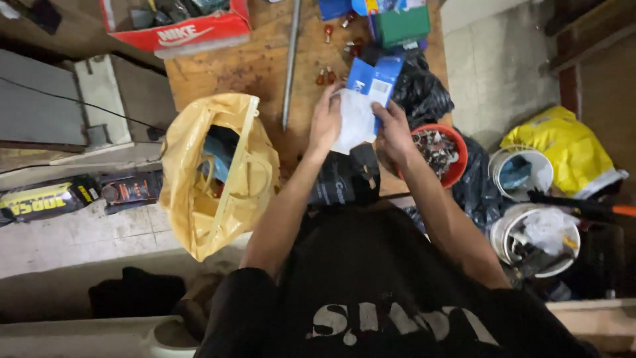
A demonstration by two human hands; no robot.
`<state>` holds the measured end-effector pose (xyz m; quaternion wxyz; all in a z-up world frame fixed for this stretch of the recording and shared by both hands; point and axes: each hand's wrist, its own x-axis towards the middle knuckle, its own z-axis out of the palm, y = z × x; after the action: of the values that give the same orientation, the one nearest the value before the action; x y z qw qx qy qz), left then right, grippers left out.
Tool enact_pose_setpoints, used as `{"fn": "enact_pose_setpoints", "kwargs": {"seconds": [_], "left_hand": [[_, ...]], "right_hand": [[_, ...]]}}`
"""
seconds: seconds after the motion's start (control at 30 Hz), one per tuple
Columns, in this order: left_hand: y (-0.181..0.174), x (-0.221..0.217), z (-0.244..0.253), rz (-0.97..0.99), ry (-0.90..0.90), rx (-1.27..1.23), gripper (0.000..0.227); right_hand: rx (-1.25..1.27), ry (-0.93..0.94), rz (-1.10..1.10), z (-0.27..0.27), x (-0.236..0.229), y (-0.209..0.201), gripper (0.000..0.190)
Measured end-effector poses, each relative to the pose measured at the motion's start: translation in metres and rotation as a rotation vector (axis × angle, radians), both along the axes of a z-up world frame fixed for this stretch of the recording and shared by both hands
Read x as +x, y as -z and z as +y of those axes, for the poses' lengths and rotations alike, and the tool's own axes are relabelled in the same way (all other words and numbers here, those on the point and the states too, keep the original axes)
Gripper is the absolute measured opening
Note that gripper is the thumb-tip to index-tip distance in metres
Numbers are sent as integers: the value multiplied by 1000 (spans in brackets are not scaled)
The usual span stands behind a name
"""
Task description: The person organizes various items on a cluttered workbench. They open a small blue box, remove small metal parts, and place them into a red bucket. They also handle a black bag, a pink plastic bag, and a white cloth, moving them around the workspace.
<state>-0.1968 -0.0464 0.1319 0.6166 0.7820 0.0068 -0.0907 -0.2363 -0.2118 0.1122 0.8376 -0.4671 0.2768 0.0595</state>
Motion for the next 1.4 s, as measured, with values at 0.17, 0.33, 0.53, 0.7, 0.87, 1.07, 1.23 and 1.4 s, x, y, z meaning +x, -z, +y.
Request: {"fn": "enact_pose_setpoints", "kwargs": {"seconds": [0.17, 0.33, 0.53, 0.7, 0.87, 1.07, 1.23, 1.4], "left_hand": [[-31, -24, 0, 215, 171, 179, 99], [70, 6, 0, -93, -104, -87, 44], [20, 18, 7, -350, -149, -261, 47], [-52, -11, -60, 389, -44, -242, 35], [0, -11, -86, 260, 80, -131, 50], [-40, -11, -78, 355, -146, -347, 63], [-58, -36, -51, 413, -271, -282, 59], [-24, -44, -3, 113, -265, -514, 50]], "right_hand": [[-235, -45, -101, 0, -11, -7, 36], [-238, -20, -217, -21, -6, -23, 35], [117, -129, -235, -59, -23, -37, 48], [-214, -162, -207, -52, -36, -54, 46], [-10, -138, -273, -72, -71, -86, 89], [506, 195, -300, -112, -149, -88, 87], [603, 190, -286, -129, -177, -70, 89], [517, -26, -417, -134, -188, -51, 75]]}}
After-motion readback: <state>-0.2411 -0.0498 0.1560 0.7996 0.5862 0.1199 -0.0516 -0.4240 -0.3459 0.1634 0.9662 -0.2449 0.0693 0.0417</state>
